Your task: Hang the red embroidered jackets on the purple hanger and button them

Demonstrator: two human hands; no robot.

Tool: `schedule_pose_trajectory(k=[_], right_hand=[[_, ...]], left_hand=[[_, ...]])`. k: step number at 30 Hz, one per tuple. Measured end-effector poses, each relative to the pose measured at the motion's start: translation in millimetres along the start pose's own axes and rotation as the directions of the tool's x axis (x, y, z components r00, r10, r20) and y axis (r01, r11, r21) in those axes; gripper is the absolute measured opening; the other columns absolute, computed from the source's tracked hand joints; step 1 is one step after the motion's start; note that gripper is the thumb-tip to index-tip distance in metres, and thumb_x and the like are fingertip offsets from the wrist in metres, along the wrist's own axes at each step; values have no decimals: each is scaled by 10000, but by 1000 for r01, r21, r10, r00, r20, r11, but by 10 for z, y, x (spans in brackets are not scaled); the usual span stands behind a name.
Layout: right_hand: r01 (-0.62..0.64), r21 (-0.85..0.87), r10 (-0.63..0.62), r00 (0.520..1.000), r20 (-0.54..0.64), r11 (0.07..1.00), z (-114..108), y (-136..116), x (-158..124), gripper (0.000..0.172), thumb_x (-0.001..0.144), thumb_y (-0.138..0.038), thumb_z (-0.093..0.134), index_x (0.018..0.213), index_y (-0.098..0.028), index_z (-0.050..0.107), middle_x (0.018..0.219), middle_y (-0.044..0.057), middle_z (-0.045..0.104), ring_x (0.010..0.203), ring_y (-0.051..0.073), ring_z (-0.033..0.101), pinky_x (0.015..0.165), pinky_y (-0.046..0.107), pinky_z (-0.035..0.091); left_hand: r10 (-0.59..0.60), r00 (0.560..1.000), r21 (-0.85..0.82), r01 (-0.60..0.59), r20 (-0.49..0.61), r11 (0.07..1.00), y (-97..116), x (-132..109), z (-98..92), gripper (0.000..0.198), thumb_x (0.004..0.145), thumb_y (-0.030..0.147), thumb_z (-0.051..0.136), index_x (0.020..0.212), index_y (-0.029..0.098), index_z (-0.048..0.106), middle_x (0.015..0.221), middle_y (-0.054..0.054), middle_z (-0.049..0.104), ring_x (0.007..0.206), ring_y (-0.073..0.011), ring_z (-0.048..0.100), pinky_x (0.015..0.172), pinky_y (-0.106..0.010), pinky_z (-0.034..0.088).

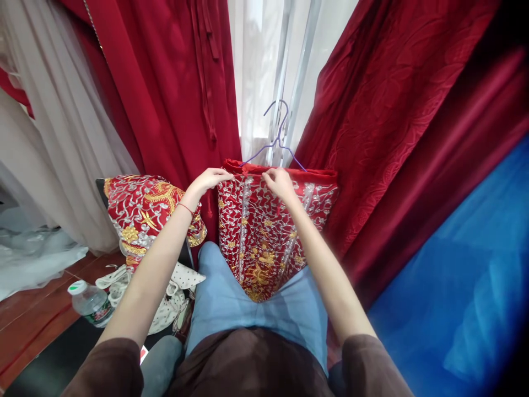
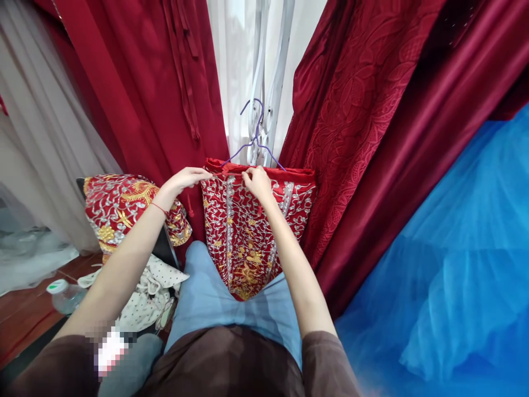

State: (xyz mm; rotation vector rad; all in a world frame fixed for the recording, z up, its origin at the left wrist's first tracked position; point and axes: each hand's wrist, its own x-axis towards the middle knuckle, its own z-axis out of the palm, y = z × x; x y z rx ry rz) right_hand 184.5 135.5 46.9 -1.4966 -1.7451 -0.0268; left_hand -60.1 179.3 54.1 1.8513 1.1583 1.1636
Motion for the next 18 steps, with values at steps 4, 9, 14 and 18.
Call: schedule_pose_trajectory(k=[4, 9, 14, 18], right_hand=[[-9, -87, 4, 999, -47, 996, -202, 91, 47, 262, 955, -288, 461, 957, -165, 693, 1037, 134, 651, 986, 257, 598, 894, 370, 468], [-139, -108, 115, 974, -197, 984, -222, 10, -53, 241, 944, -254, 440, 953, -163, 664, 1062, 157, 678, 986, 276, 627, 869, 379, 485], [-298, 328, 219, 941, 257, 896, 97, -173, -58, 166, 910, -332, 564, 833, -185, 573, 767, 71, 708, 728, 190, 678, 745, 300, 526], [-284, 512, 106, 931, 348, 811, 411, -267, 7, 108, 867, -255, 613, 915, -181, 549, 708, -22, 654, 644, 110, 620, 699, 230, 499]], left_hand=[[64, 966, 200, -13, -250, 980, -217, 112, -49, 133, 600, 193, 824, 549, 224, 706, 533, -7, 609, 615, -177, 550, 639, -279, 390], [140, 950, 297, -53, -279, 953, -333, 141, 72, 140, 664, 209, 779, 576, 230, 673, 571, -4, 623, 677, -195, 582, 712, -292, 435], [142, 989, -105, -146, -44, 984, -108, 154, 356, 180, 835, 308, 666, 717, 172, 663, 736, -31, 683, 702, -152, 608, 739, -261, 466], [207, 978, -155, -207, -12, 966, 40, 121, 505, 171, 792, 249, 713, 662, 163, 643, 683, -21, 662, 668, -142, 585, 684, -236, 448]])
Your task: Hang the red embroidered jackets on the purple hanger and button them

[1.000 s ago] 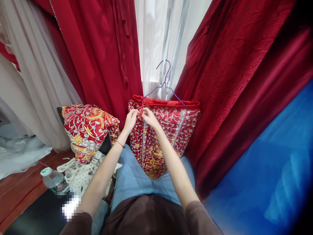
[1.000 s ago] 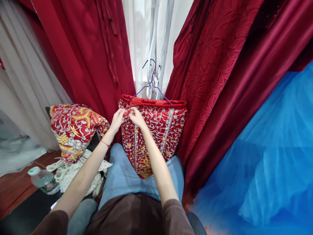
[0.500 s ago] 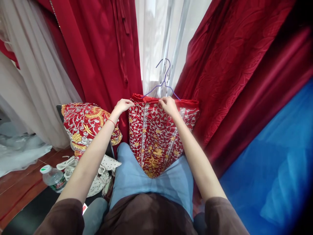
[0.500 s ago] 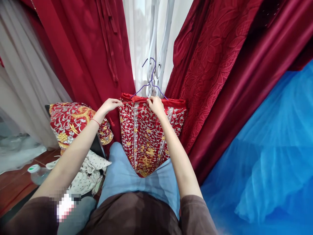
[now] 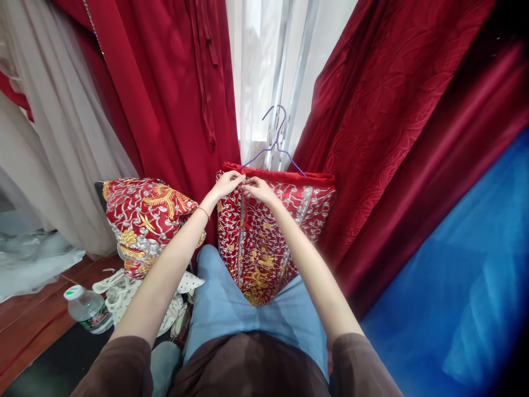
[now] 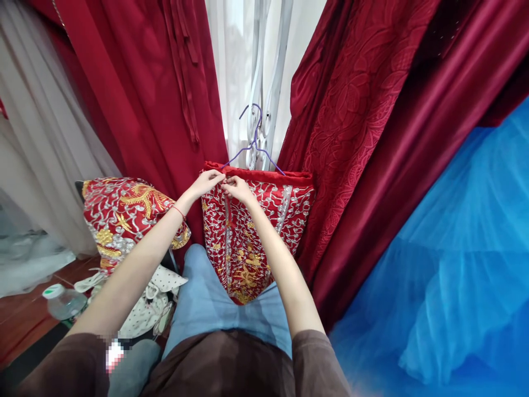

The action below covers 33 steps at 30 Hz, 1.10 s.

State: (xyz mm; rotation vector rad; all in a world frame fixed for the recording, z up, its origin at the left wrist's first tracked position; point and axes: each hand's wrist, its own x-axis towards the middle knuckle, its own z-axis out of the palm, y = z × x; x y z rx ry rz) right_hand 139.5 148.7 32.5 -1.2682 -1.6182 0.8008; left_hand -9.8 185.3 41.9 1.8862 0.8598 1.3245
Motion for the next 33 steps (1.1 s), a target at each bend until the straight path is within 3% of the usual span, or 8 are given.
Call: schedule_pose_trajectory(k=[5, 11, 15, 20, 26, 29, 31, 33], right_hand=[[172, -226, -209, 966, -152, 959, 91, 57, 65, 139, 868, -304, 563, 792, -190, 587, 711, -37, 628, 712, 121, 576, 762, 237, 461], [128, -206, -184, 943, -279, 970, -40, 73, 67, 132, 874, -232, 500, 755, -204, 549, 802, 3, 686, 787, 134, 629, 834, 254, 470], [59, -11, -60, 965, -256, 998, -118, 55, 78, 142, 894, -224, 454, 786, -198, 543, 751, 5, 669, 688, 128, 636, 725, 235, 502], [63, -343, -195, 910, -366, 937, -205, 3, -26, 185, 875, -215, 475, 831, -185, 653, 765, 28, 690, 725, 165, 631, 785, 278, 489], [46, -446, -212, 919, -331, 894, -352, -69, -101, 282, 878, -192, 460, 829, -149, 734, 780, 73, 726, 763, 183, 654, 794, 269, 479], [62, -483, -163, 972, -171, 874, -463, -105, -132, 209, 829, -144, 544, 767, -147, 743, 688, 43, 692, 673, 150, 620, 721, 246, 471], [73, -420, -23, 992, 125, 905, -517, -129, -180, 155, 809, -168, 603, 758, -155, 749, 565, -8, 612, 540, 108, 538, 582, 216, 422], [95, -280, 26, 916, 401, 955, -533, -149, -242, 153, 811, -275, 656, 810, -163, 761, 493, -54, 516, 458, 74, 430, 486, 195, 329]], left_hand=[[112, 994, 101, -113, 15, 988, 15, -57, -71, 89, 763, 171, 717, 681, 174, 684, 685, -7, 674, 676, -145, 584, 691, -232, 425], [188, 973, 213, -157, -131, 964, -40, -40, -125, 149, 785, 148, 687, 642, 189, 688, 677, -15, 683, 652, -157, 575, 721, -257, 427], [8, 993, -2, -8, -116, 1000, -55, -33, 0, 217, 865, 136, 587, 651, 171, 593, 592, -7, 619, 560, -128, 577, 638, -241, 452], [-74, 992, -129, 60, -103, 990, -94, -64, 45, 196, 866, 167, 581, 673, 171, 552, 534, 49, 483, 446, -70, 422, 457, -164, 331], [-105, 993, -311, 85, -47, 946, -82, -75, -148, 67, 753, 179, 562, 708, 185, 611, 506, 45, 414, 394, -55, 252, 408, -171, 163], [-213, 975, -131, 220, 69, 967, -71, -102, -255, 207, 712, 228, 556, 525, 164, 620, 451, -3, 406, 387, -78, 267, 411, -228, 196], [-170, 983, 98, 177, -74, 979, -65, -147, -287, 213, 686, 220, 604, 485, 163, 641, 436, -24, 440, 434, -114, 368, 466, -263, 295], [36, 955, 256, 42, -294, 966, -55, -199, -271, 137, 675, 181, 652, 547, 166, 696, 462, -12, 469, 513, -130, 433, 559, -266, 363]])
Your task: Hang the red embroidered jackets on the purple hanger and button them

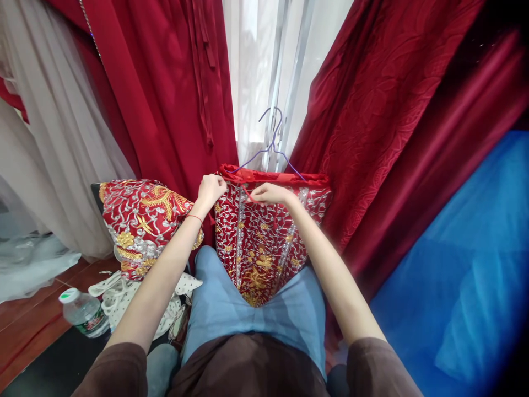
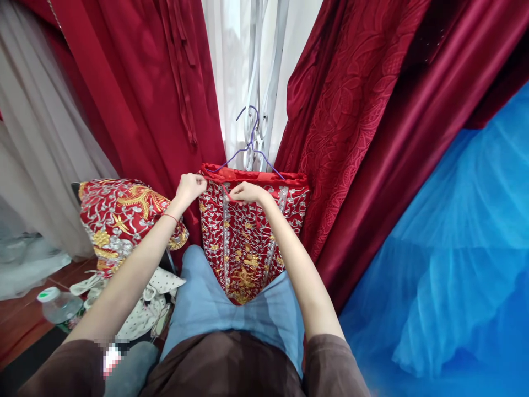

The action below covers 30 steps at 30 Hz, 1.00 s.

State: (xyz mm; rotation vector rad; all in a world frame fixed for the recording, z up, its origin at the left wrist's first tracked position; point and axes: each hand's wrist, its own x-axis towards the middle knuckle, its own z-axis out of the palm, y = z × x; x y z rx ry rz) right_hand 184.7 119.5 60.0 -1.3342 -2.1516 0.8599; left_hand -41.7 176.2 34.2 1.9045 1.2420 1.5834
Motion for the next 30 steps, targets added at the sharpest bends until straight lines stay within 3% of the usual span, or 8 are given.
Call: schedule_pose_trajectory(k=[3, 5, 8, 12, 16, 19, 26, 30], right_hand=[[205, 204, -206, 979, -16, 957, 52, -35, -42, 330, 835, -462, 649, 958, -175, 756, 538, -72, 488, 454, 54, 341, 462, 188, 259], [305, 267, -264, 947, -181, 914, 86, -49, -23, 426, 898, -524, 552, 1070, -178, 733, 589, -61, 510, 461, 56, 324, 462, 191, 256], [330, 208, -244, 903, -352, 921, 113, -49, 43, 471, 967, -499, 433, 1197, -183, 697, 645, -40, 564, 488, 76, 371, 493, 200, 312], [361, -107, -371, 826, -425, 926, 142, -42, 130, 327, 920, -365, 565, 1153, -215, 738, 828, 3, 679, 687, 126, 533, 689, 241, 439], [410, -341, -517, 785, -340, 846, 176, -54, 201, 227, 894, -272, 621, 1044, -214, 781, 827, 18, 647, 740, 140, 543, 754, 257, 432], [385, -435, -542, 774, -328, 814, 202, -84, 239, 204, 905, -246, 610, 1010, -197, 779, 850, 28, 630, 725, 141, 545, 714, 253, 417], [216, -586, -513, 758, -404, 781, 317, -248, 288, 248, 961, -250, 473, 1071, -174, 683, 1049, 85, 683, 880, 195, 614, 720, 278, 424], [65, -536, -379, 779, -499, 842, 308, -274, 352, 256, 948, -245, 428, 1067, -190, 648, 1004, 77, 709, 862, 217, 622, 731, 307, 446]], left_hand=[[94, 949, -143, -143, -301, 979, 38, -61, 66, 118, 765, 252, 677, 732, 178, 762, 538, 16, 494, 557, -107, 437, 582, -230, 378], [7, 953, -389, -130, -304, 912, 60, -73, 120, 202, 822, 354, 665, 818, 181, 770, 561, 26, 493, 524, -85, 408, 510, -204, 336], [-20, 1000, -570, 20, 5, 822, 84, -76, 148, 237, 778, 400, 735, 775, 164, 756, 542, 33, 483, 464, -58, 349, 440, -192, 254], [40, 913, -446, 160, 406, 880, 159, -103, 85, 247, 607, 321, 880, 671, 139, 726, 630, -10, 619, 584, -95, 533, 554, -203, 396], [67, 834, -394, 186, 548, 900, 246, -111, 4, 308, 559, 336, 904, 734, 141, 742, 709, -20, 668, 729, -141, 608, 688, -245, 468], [41, 805, -353, 213, 592, 911, 244, -96, -27, 360, 571, 366, 902, 800, 137, 746, 673, 6, 630, 642, -97, 538, 598, -215, 413], [-37, 890, -473, 276, 454, 836, 105, -77, 90, 412, 658, 490, 840, 667, 142, 619, 547, 79, 307, 467, -33, 253, 428, -188, 161], [-29, 935, -470, 205, 355, 858, 30, -27, 124, 338, 750, 480, 747, 763, 163, 629, 613, 57, 409, 459, -32, 290, 426, -180, 170]])
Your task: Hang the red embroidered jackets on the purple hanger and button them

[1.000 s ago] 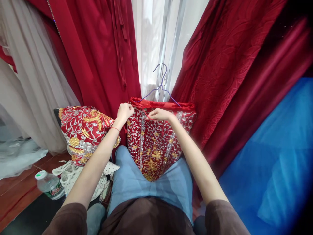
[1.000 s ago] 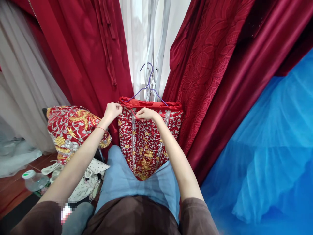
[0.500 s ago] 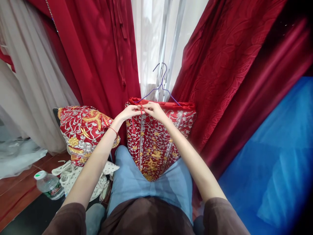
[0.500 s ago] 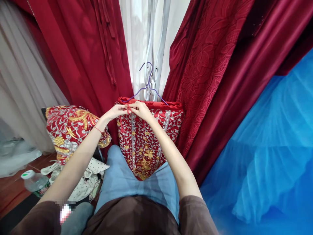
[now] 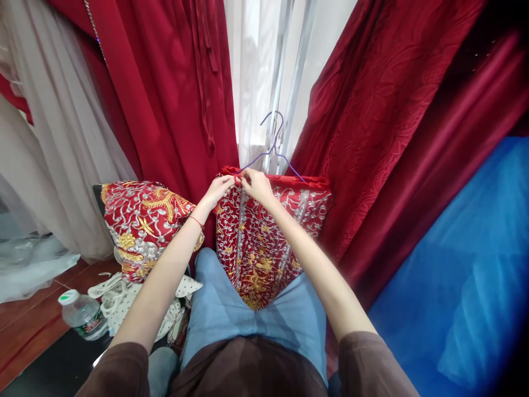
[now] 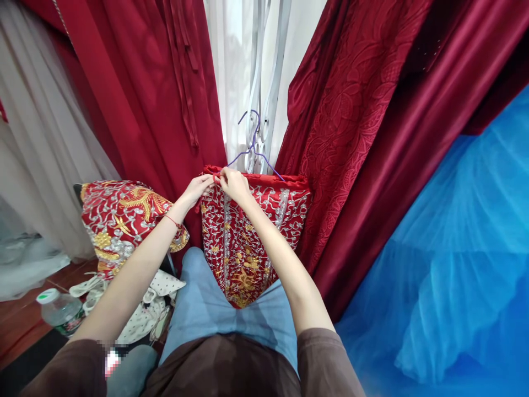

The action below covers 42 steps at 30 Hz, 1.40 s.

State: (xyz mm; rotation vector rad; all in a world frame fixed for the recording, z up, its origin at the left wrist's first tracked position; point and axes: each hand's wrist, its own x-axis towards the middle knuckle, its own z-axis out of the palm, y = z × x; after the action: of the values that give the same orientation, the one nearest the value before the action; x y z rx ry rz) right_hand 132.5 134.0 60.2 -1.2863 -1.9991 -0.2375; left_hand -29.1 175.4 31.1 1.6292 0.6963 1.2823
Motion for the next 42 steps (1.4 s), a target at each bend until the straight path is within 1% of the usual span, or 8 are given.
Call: schedule_pose_trajectory(k=[3, 7, 12, 17, 31, 34, 38, 42], right_hand=[[-87, -110, 87, 996, -2, 990, -27, 67, 19, 281, 952, -237, 389, 1097, -179, 623, 1031, 99, 708, 895, 242, 627, 736, 322, 440], [-105, -315, 124, 991, 41, 943, -96, 170, -20, 312, 974, -223, 339, 1152, -153, 585, 1119, 143, 686, 938, 255, 635, 726, 318, 421], [-59, -531, 115, 991, 71, 845, -100, 244, -57, 326, 972, -164, 311, 1176, -106, 559, 1107, 191, 674, 927, 252, 654, 749, 318, 390], [21, -601, 25, 997, 67, 799, -97, 327, -62, 350, 953, -82, 272, 1149, -91, 562, 1061, 194, 686, 910, 250, 669, 797, 349, 360], [146, -575, -20, 975, 220, 805, -492, 400, -224, 338, 995, -182, 299, 1173, -107, 575, 1034, 157, 706, 841, 220, 651, 638, 298, 315], [267, -549, -167, 960, 224, 792, -751, 534, -394, 319, 996, -232, 326, 1086, -131, 616, 1003, 131, 688, 840, 208, 600, 646, 299, 310], [205, -669, -147, 979, 142, 714, -1113, 821, -574, 310, 966, -306, 410, 1050, -111, 636, 1031, 171, 655, 949, 262, 538, 750, 339, 333], [218, -721, -38, 965, 258, 657, -1352, 1076, -638, 325, 915, -368, 524, 1071, -116, 658, 1032, 172, 668, 997, 295, 500, 853, 407, 323]], left_hand=[[52, 985, 72, -40, -166, 997, -44, 54, -78, 275, 821, 451, 654, 841, 177, 639, 599, 56, 456, 449, -50, 314, 446, -190, 210], [176, 944, 446, -34, -280, 894, -106, 69, -170, 200, 883, 365, 589, 810, 186, 641, 577, 28, 570, 532, -105, 492, 579, -219, 353], [256, 908, 841, 160, -331, 518, -54, 3, -127, 261, 981, 393, 474, 992, 223, 671, 848, -68, 730, 820, -230, 672, 700, -283, 393], [236, 937, 955, 209, -257, 209, 63, -26, -71, 345, 1026, 368, 355, 1093, 194, 645, 1039, -154, 718, 949, -296, 678, 751, -327, 416], [-60, 947, 911, 319, -314, 262, 183, 189, -172, 272, 940, 401, 523, 941, 213, 720, 1060, -112, 727, 1049, -298, 654, 848, -367, 496], [77, 958, 942, 256, -278, 218, 191, 106, -137, 338, 942, 347, 470, 1149, 157, 656, 1189, -174, 661, 1098, -328, 616, 863, -412, 504], [293, 955, 977, -9, -55, 213, 216, 128, -119, 470, 856, 193, 478, 1317, 141, 551, 1319, -194, 553, 1219, -320, 517, 908, -405, 486], [217, 947, 958, -264, 236, 110, 260, 285, -207, 353, 812, 247, 554, 1135, 168, 673, 1311, -174, 543, 1253, -352, 461, 1023, -466, 404]])
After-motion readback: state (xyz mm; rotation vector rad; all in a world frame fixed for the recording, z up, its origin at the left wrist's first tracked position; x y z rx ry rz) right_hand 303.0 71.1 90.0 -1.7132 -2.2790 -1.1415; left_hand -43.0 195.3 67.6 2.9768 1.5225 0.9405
